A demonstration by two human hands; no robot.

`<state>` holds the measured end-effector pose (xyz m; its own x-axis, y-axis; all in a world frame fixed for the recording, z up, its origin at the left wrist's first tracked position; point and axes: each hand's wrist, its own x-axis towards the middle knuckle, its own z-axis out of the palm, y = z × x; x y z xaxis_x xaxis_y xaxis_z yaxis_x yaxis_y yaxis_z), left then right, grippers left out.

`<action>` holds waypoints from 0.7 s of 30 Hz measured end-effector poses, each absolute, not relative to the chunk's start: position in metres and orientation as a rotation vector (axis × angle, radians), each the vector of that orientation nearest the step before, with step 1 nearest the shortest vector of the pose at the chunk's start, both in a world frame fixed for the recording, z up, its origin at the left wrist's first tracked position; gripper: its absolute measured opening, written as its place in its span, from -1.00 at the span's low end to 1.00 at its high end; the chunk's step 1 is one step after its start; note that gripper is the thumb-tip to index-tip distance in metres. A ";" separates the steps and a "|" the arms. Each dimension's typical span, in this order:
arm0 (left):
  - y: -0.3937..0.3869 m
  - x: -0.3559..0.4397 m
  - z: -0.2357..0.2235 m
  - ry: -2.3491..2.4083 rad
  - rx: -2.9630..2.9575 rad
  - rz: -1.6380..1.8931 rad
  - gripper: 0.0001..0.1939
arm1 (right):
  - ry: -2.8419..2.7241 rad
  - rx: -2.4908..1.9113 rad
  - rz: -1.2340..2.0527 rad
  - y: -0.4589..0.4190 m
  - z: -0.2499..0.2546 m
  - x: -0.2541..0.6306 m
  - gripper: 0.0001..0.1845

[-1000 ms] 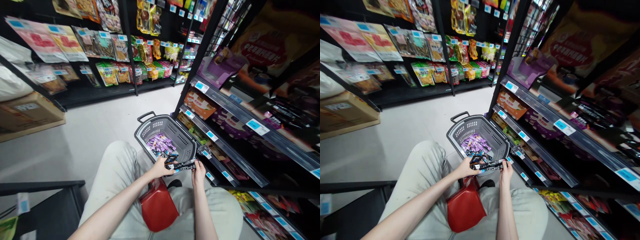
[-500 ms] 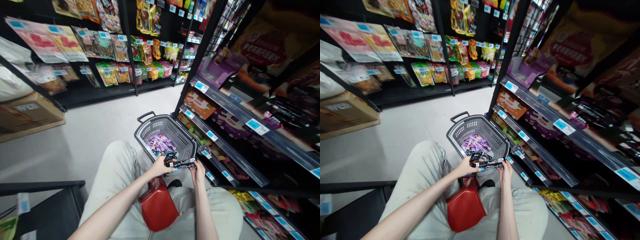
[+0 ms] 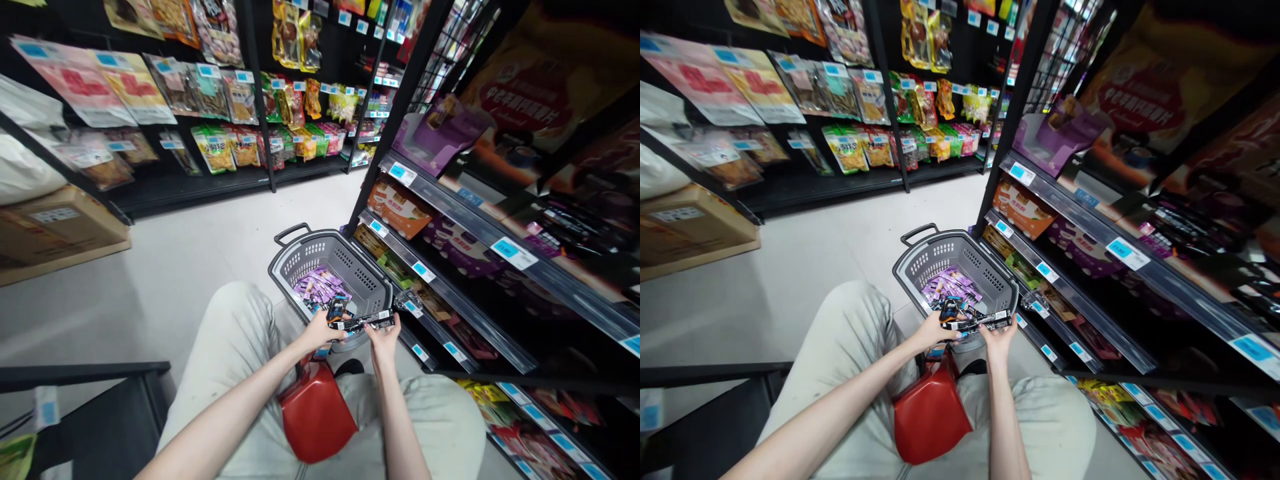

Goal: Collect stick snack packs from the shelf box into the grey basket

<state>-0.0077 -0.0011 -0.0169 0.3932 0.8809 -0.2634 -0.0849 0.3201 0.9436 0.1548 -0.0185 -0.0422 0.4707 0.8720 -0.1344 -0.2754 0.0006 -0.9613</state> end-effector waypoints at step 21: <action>0.000 -0.008 -0.027 0.839 1.089 0.641 -0.47 | -0.408 -1.373 0.975 -0.017 -0.039 0.177 -0.54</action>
<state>-0.0082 0.0001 -0.0272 0.5414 0.7978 -0.2653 -0.0466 0.3435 0.9380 0.1774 -0.0169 -0.0387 0.5682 0.7719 -0.2853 -0.3387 -0.0966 -0.9359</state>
